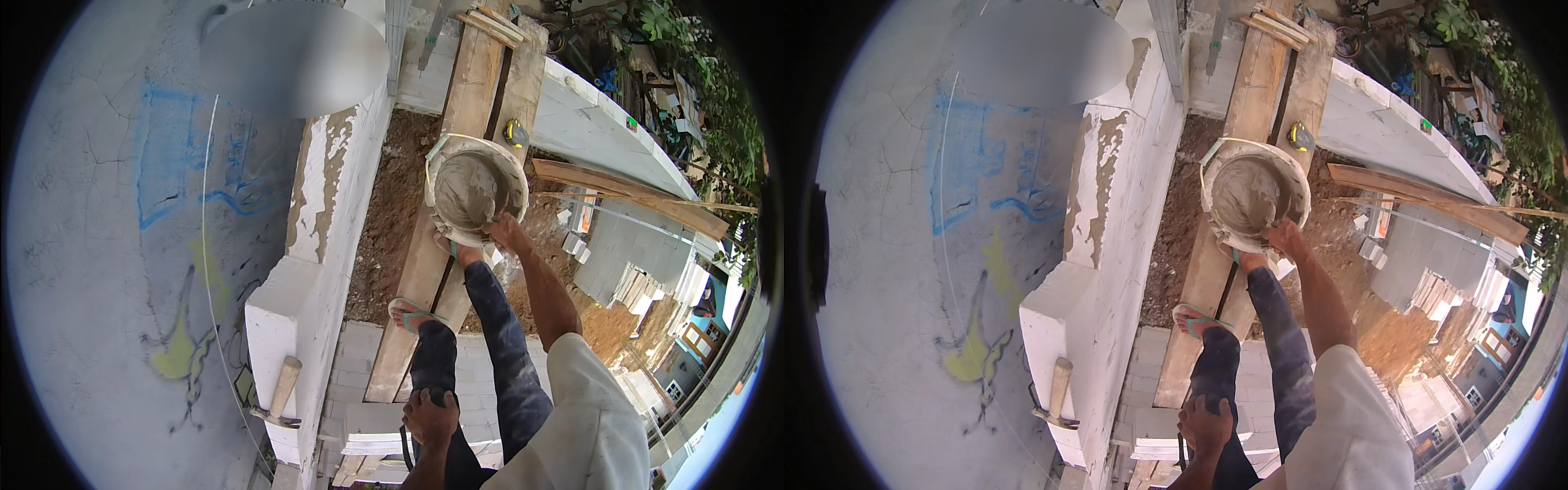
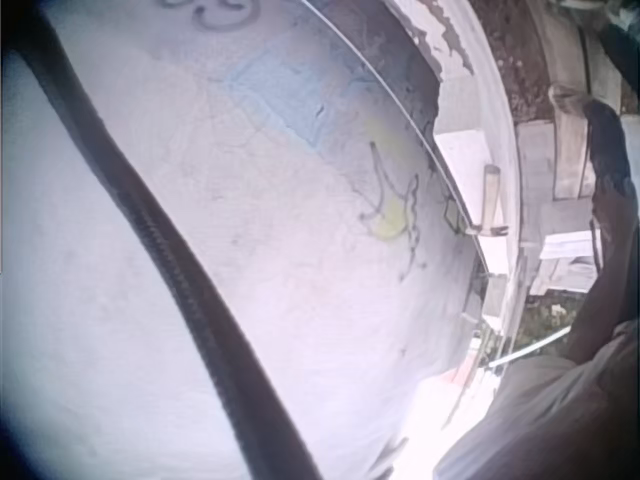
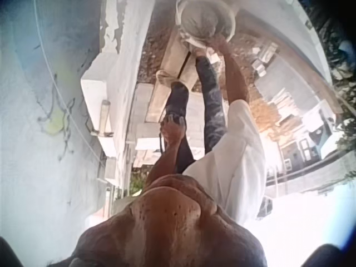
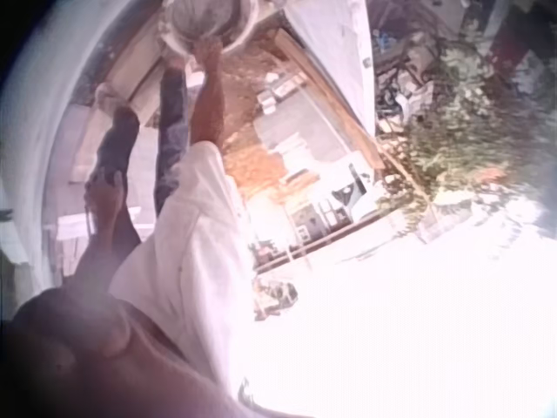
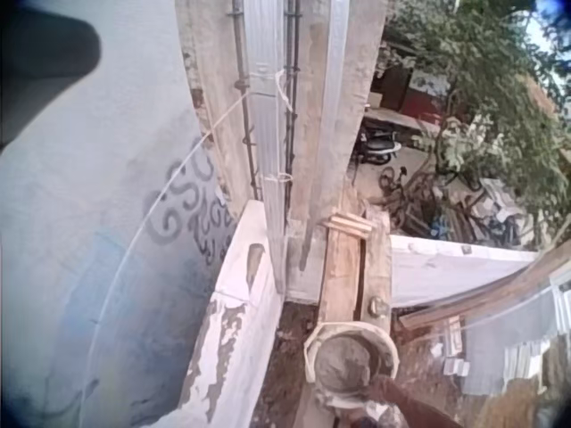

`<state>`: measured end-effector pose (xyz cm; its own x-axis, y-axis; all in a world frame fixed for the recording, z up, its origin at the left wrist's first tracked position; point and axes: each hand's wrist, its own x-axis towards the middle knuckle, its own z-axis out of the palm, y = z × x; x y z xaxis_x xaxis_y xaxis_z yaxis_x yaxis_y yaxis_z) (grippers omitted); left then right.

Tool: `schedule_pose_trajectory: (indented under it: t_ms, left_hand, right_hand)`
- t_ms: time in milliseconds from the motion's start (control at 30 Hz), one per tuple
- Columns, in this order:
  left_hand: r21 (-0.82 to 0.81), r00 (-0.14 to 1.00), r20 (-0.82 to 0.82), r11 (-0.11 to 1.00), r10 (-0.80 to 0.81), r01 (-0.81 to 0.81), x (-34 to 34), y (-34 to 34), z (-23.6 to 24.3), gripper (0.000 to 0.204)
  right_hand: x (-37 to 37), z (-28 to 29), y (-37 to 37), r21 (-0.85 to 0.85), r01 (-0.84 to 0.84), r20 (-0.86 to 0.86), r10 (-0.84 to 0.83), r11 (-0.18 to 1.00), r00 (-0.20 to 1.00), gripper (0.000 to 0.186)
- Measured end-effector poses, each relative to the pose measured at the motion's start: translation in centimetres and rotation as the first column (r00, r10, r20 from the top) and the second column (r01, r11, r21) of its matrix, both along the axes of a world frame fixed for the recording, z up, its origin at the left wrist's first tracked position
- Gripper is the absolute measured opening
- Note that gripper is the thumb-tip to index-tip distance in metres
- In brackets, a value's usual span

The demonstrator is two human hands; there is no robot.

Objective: The person spreads mortar onto a wall using a trowel, places concrete blocks, and taps them with a hammer. They then measure the structure with a tape measure, apply mortar to block pieces, and install them into the wall using a metal straightedge and a hammer.

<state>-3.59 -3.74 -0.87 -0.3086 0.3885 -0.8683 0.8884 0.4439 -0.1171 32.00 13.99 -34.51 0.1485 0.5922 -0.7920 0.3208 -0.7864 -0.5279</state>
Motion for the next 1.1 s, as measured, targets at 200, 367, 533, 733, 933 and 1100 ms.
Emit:
schedule_pose_trajectory:
  t_ms: [200, 367, 533, 733, 933, 1100]
  left_hand:
    - [-0.041, 0.999, -0.029, 0.999, 0.017, -0.018, -0.4, -0.7, -0.1, 0.068]
    - [-0.041, 0.999, -0.004, 0.999, -0.035, 0.035, -0.4, -1.3, -0.3, 0.073]
    - [-0.004, 0.999, -0.032, 1.000, -0.024, 0.024, -0.6, -1.9, -0.3, 0.074]
    - [-0.059, 0.999, -0.028, 0.998, 0.028, -0.030, -0.5, -2.0, 0.0, 0.073]
    - [-0.029, 1.000, -0.020, 0.999, 0.018, -0.018, -0.4, -1.7, -0.2, 0.071]
    - [0.039, 1.000, -0.013, 0.999, 0.006, -0.006, -0.7, -2.1, 0.1, 0.069]
  right_hand:
    - [-3.9, 13.2, 3.0, -0.248, 0.188, -0.201, -0.241, 0.950, 0.949, 0.022]
    - [-8.4, 16.9, 13.2, 0.088, 0.286, -0.428, -0.223, 0.954, 0.876, 0.022]
    - [-12.0, 18.0, 28.2, 0.543, -0.469, 0.520, 0.159, 0.697, 0.839, 0.033]
    - [-15.4, 17.6, 35.0, 0.194, -0.854, 0.946, 0.140, 0.482, 0.294, 0.035]
    - [-21.2, 16.6, 30.2, 0.252, -0.936, 0.833, 0.436, 0.246, 0.340, 0.030]
    - [-19.0, 20.3, 17.3, 0.523, -0.567, 0.469, 0.341, 0.636, 0.815, 0.036]
